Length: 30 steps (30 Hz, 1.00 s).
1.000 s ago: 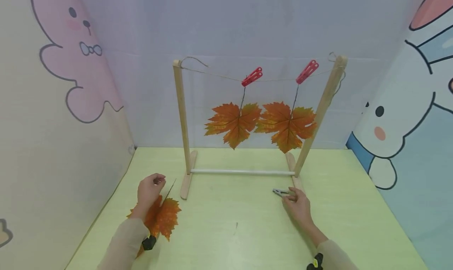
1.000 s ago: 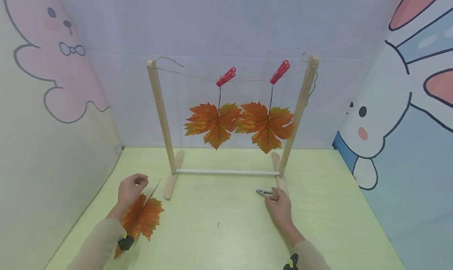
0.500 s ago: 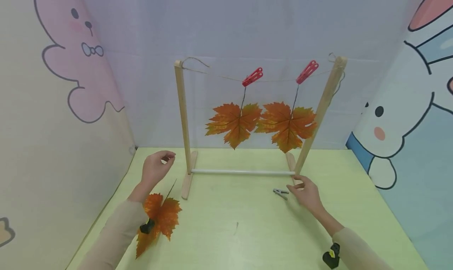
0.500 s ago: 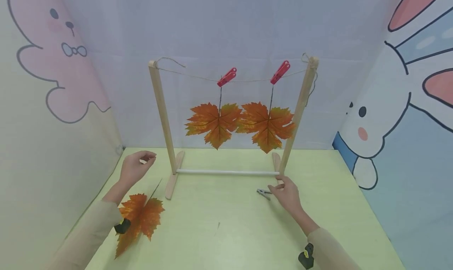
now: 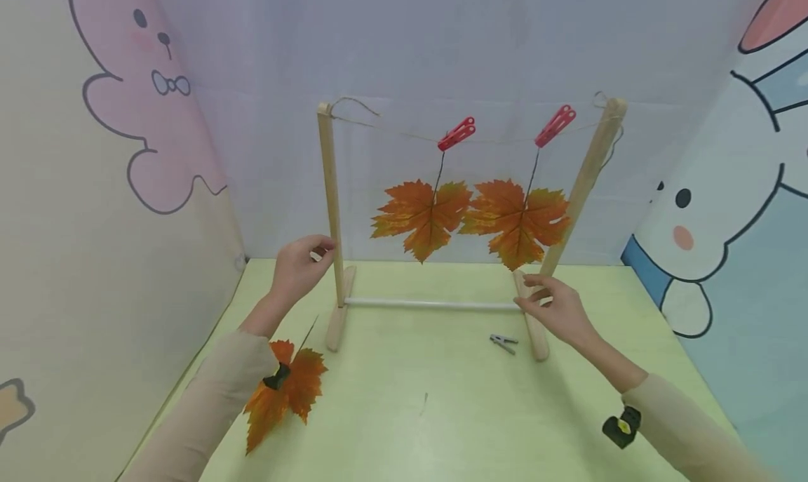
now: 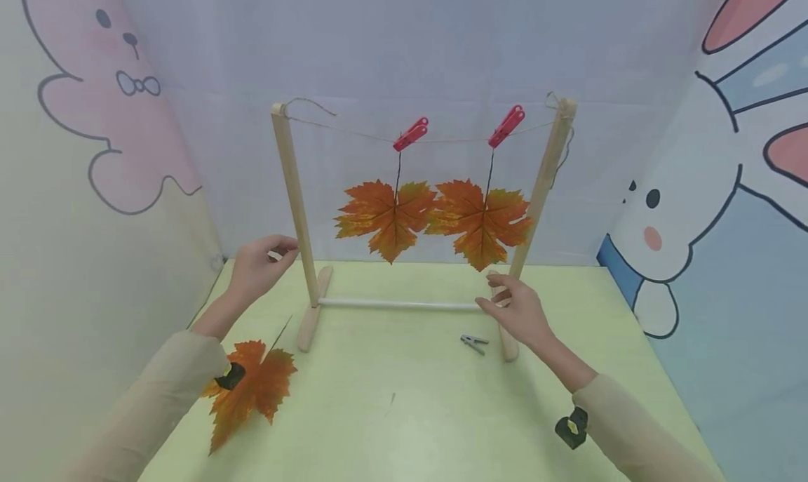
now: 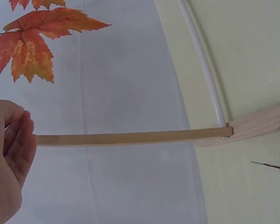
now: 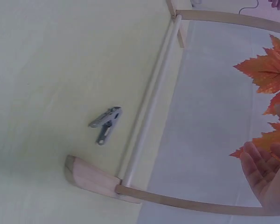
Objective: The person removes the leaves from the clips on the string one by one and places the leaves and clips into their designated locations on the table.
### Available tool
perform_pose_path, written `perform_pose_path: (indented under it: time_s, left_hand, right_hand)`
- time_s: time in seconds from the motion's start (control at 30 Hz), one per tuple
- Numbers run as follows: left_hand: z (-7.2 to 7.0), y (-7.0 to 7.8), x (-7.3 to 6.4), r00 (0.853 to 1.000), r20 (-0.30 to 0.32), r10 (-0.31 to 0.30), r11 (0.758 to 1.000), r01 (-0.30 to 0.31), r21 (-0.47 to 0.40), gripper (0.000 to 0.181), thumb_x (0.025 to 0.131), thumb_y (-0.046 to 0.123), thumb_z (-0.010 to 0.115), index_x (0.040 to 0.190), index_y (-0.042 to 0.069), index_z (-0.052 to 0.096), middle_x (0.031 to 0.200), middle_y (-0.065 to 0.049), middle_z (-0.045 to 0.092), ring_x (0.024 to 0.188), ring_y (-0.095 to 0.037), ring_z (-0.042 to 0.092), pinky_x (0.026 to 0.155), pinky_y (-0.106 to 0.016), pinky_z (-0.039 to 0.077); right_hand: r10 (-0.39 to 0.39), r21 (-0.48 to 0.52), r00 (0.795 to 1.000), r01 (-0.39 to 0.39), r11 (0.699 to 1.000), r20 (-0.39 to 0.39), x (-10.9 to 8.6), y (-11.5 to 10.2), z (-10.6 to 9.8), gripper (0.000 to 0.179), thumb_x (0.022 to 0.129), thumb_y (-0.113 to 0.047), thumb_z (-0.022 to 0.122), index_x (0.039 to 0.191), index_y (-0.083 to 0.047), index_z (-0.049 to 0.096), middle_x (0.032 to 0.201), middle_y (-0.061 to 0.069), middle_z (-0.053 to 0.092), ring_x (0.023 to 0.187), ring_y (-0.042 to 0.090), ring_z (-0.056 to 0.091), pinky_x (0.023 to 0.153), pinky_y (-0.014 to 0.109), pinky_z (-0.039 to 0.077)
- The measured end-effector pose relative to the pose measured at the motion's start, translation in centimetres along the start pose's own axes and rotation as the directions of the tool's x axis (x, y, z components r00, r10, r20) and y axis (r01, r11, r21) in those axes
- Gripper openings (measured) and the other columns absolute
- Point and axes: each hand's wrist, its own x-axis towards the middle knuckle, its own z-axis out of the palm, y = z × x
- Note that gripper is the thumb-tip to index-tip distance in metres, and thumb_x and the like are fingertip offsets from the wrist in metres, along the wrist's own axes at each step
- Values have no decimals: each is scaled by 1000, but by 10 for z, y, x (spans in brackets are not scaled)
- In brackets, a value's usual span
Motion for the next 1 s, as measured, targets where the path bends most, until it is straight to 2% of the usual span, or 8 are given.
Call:
perform_pose_path:
  time_s: [0.23, 0.43, 0.67, 0.8, 0.9, 1.0]
  left_hand:
    - [0, 28, 23, 1000, -23, -14, 999, 13, -49, 11, 82, 7, 63, 91, 4, 69, 82, -7, 69, 70, -17, 62, 57, -31, 50]
    - [5, 50, 44, 998, -68, -3, 995, -4, -99, 13, 82, 7, 64, 94, 3, 68, 83, -8, 69, 71, -18, 63, 57, -31, 49]
    - [13, 66, 63, 998, -54, -10, 990, 2, -142, 18, 82, 11, 64, 99, 5, 67, 85, -6, 69, 74, -17, 63, 58, -29, 49]
    - [16, 73, 72, 999, -45, -19, 986, 11, -168, 21, 83, 13, 65, 102, 5, 66, 88, -7, 68, 75, -18, 63, 62, -30, 50]
    - [17, 78, 77, 999, -39, -24, 983, 17, -185, 23, 82, 12, 66, 103, 4, 65, 90, -9, 68, 75, -19, 64, 63, -30, 51]
    - [18, 84, 81, 999, -37, -26, 982, 18, -189, 24, 81, 12, 66, 104, 3, 65, 93, -9, 68, 74, -20, 64, 63, -31, 50]
  right_hand:
    - [-86, -58, 996, 86, 995, 15, 23, -33, -23, 43, 83, -17, 66, 117, 4, 55, 109, 19, 59, 81, 27, 62, 65, 21, 50]
    - [-170, -85, 985, 169, 982, -4, 42, -56, -38, 44, 80, -13, 69, 118, 5, 54, 109, 20, 60, 79, 27, 61, 61, 16, 48]
    - [-280, -133, 959, 272, 953, -46, 59, -78, -53, 41, 80, -14, 69, 115, 4, 57, 100, 19, 63, 77, 24, 59, 61, 13, 42]
    - [-338, -163, 938, 322, 933, -78, 68, -92, -59, 42, 77, -11, 72, 113, 5, 58, 103, 19, 63, 81, 25, 58, 65, 10, 39]
    - [-371, -171, 924, 353, 920, -92, 75, -101, -63, 43, 75, -8, 73, 113, 6, 58, 98, 20, 63, 78, 26, 60, 66, 10, 40]
    - [-384, -159, 918, 367, 916, -96, 81, -108, -66, 44, 75, -7, 73, 114, 4, 58, 95, 20, 64, 73, 16, 61, 65, 10, 43]
